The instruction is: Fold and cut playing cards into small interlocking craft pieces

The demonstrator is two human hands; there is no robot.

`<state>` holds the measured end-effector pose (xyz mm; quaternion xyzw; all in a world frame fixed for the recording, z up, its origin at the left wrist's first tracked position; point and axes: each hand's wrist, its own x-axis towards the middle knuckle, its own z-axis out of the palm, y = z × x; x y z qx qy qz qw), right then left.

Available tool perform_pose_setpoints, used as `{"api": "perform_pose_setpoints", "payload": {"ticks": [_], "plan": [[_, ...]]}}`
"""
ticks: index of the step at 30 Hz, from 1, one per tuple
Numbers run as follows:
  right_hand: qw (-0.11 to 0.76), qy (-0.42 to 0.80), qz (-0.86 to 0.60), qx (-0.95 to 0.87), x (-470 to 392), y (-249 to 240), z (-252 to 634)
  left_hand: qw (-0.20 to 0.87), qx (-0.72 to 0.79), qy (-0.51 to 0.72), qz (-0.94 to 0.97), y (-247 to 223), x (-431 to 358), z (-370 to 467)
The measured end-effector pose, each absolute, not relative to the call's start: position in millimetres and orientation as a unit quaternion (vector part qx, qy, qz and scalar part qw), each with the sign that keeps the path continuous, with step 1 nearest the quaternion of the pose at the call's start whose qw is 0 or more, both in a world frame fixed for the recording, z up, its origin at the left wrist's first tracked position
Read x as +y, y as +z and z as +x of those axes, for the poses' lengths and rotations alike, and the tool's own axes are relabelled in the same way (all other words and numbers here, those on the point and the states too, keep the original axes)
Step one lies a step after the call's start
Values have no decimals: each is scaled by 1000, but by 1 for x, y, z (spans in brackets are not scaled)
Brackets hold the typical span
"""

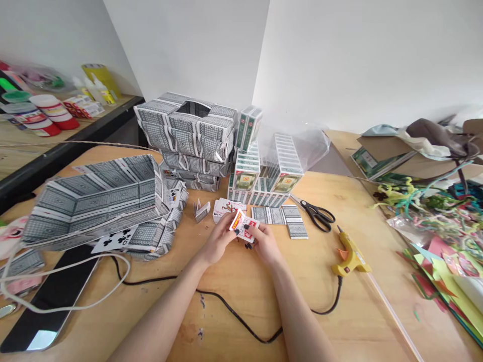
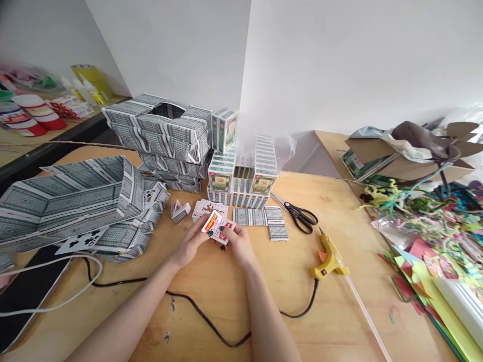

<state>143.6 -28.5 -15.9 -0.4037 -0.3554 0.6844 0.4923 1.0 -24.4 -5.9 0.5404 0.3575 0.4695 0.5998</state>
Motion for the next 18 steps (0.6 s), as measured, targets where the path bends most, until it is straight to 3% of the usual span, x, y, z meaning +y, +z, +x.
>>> {"api": "perform_pose_setpoints", "payload": {"ticks": [10, 18], "plan": [[472, 609, -470, -430, -28, -14, 145, 527, 459, 458, 550, -10, -19, 1], [513, 616, -468, -372, -25, -16, 148, 607, 429, 427, 514, -8, -19, 5]]}}
